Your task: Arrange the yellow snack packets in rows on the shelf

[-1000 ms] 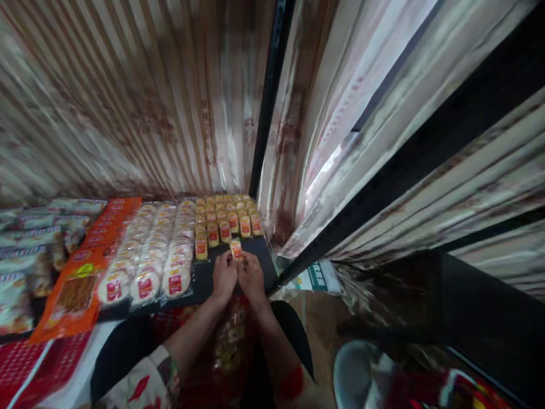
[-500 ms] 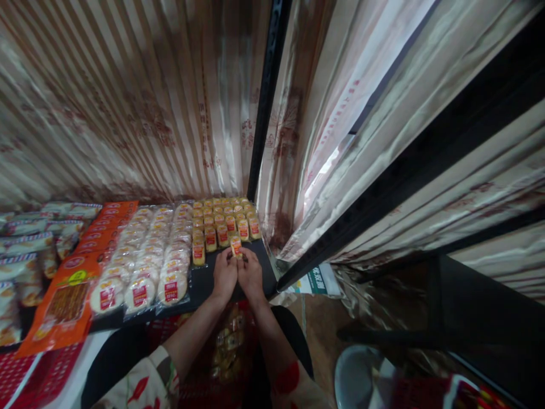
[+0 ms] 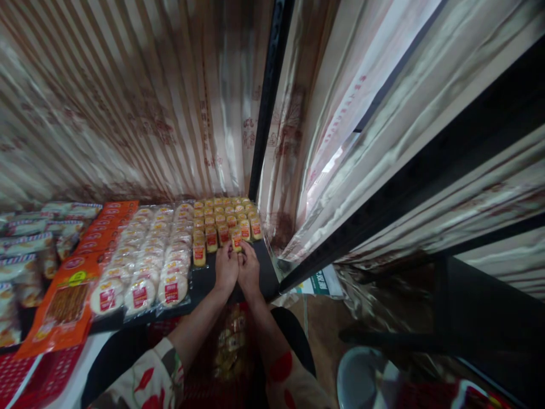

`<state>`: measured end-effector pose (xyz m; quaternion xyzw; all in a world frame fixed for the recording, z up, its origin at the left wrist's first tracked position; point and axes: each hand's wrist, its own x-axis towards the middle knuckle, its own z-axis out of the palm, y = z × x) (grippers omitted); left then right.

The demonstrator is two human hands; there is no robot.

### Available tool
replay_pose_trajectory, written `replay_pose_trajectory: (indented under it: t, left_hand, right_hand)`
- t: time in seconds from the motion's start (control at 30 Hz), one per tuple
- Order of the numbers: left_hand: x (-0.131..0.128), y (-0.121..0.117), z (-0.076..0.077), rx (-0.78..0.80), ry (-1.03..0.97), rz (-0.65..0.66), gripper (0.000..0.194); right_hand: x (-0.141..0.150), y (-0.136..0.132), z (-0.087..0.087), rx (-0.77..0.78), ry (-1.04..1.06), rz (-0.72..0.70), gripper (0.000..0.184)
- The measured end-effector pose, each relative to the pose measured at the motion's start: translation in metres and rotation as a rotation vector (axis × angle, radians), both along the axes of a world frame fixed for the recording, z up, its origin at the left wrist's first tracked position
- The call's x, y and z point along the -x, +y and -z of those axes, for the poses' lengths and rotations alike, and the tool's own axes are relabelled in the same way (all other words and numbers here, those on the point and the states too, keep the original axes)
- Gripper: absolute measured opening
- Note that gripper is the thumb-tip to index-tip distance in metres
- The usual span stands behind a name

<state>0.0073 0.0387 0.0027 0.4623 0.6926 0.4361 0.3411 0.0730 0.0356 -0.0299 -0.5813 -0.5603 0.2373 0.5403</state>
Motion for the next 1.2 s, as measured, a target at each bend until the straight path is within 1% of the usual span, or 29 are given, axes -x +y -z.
replay_pose_trajectory:
  t: [0.1, 0.23, 0.43, 0.6, 0.8, 0.97, 1.2]
  left_hand:
    - [0.0, 0.002, 0.003, -0.007, -0.006, -0.009, 0.035]
    - [0.001, 0.0, 0.004, -0.031, -0.045, 0.013, 0.037]
    - [0.0, -0.002, -0.003, 0.007, 0.012, 0.005, 0.033]
    - [0.0, 0.0, -0.007, 0.015, 0.052, 0.032, 0.034]
    - [0.001, 0.004, -0.001, -0.01, 0.075, 0.033, 0.034]
    - [-0.002, 0.008, 0.003, 0.001, 0.029, 0.03, 0.033]
    - [-0.002, 0.008, 0.004, -0.038, -0.014, 0.065, 0.031]
  right_hand:
    - [0.001, 0.002, 0.001, -0.001, 0.012, -0.009, 0.041]
    - [0.003, 0.004, 0.003, 0.007, 0.021, -0.004, 0.04]
    - [0.005, 0.003, 0.004, -0.015, 0.049, -0.005, 0.039]
    - [0.005, 0.002, 0.004, -0.026, 0.049, 0.007, 0.037]
    - [0.006, 0.002, 0.005, -0.019, 0.027, -0.013, 0.038]
    - [0.006, 0.001, 0.002, 0.004, -0.009, 0.003, 0.036]
    - [0.007, 0.001, 0.004, 0.043, -0.027, -0.013, 0.035]
